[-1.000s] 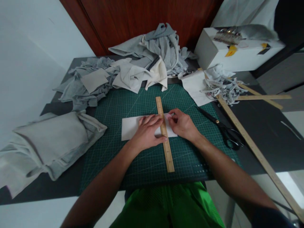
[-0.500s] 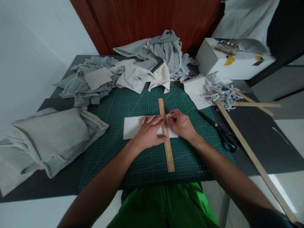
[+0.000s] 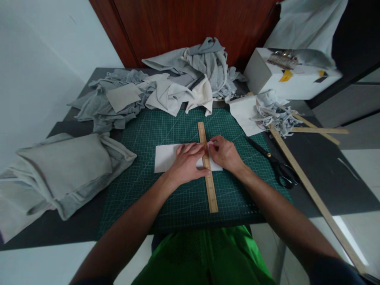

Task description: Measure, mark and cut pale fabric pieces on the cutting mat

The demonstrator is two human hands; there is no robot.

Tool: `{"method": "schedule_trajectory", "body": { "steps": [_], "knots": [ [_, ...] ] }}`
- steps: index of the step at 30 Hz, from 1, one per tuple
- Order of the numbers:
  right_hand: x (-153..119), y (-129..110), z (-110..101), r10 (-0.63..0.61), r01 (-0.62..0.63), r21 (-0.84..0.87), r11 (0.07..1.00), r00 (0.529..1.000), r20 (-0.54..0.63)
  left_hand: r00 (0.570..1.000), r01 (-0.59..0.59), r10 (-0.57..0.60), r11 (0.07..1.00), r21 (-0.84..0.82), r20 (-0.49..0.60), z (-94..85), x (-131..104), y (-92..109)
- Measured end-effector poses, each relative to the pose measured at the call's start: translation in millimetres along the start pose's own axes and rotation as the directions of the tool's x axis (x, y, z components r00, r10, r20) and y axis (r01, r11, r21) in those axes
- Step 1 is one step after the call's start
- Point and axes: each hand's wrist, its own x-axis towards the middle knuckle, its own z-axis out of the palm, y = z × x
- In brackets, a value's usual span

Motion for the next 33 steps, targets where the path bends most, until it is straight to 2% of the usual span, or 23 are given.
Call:
{"method": "schedule_trajectory", "body": {
  "steps": [4, 8, 11, 13, 17, 22, 28, 33],
  "knots": [
    [-28.4, -1.3, -6.2, 0.008, -0.010, 0.062, 0.998, 0.999, 0.039, 1.000, 0.004, -0.004, 1.000, 0.004, -0.009, 1.5, 0.0, -0.9],
    [-66.0, -3.5, -17.1, 0.035, -0.054, 0.122, 0.991, 0.988, 0.149, 1.000, -0.005, 0.005, 1.000, -0.010, -0.021, 1.5, -0.3, -0.4],
    [-76.7, -3.5, -23.6, 0.047, -0.083, 0.161, 0.983, 0.976, 0.214, 1.000, -0.012, 0.012, 1.000, -0.008, -0.026, 1.4, -0.2, -0.4],
    [-71.0, -1.4, -24.4, 0.048, -0.075, 0.163, 0.984, 0.985, 0.165, 1.000, -0.015, 0.015, 1.000, -0.001, -0.024, 1.6, -0.1, -0.8],
    [-41.1, 3.9, -17.9, 0.060, -0.061, 0.117, 0.991, 0.998, 0.016, 1.000, -0.006, 0.006, 1.000, 0.009, -0.026, 1.8, -0.1, -1.0],
    [-10.8, 1.1, -6.1, 0.028, -0.028, 0.050, 0.998, 1.000, -0.007, 1.000, -0.003, 0.003, 1.000, -0.012, -0.014, 0.6, -0.1, -0.2],
    [-0.3, -3.2, 2.9, 0.044, -0.043, 0.015, 0.999, 0.998, -0.051, 1.000, -0.001, 0.000, 1.000, -0.026, -0.019, 1.4, -0.7, -1.2],
    [-2.9, 11.9, -5.6, 0.079, -0.083, -0.024, 0.996, 0.990, -0.118, 0.999, -0.005, 0.005, 1.000, -0.007, -0.035, 1.3, -2.4, -0.5]
  ]
}}
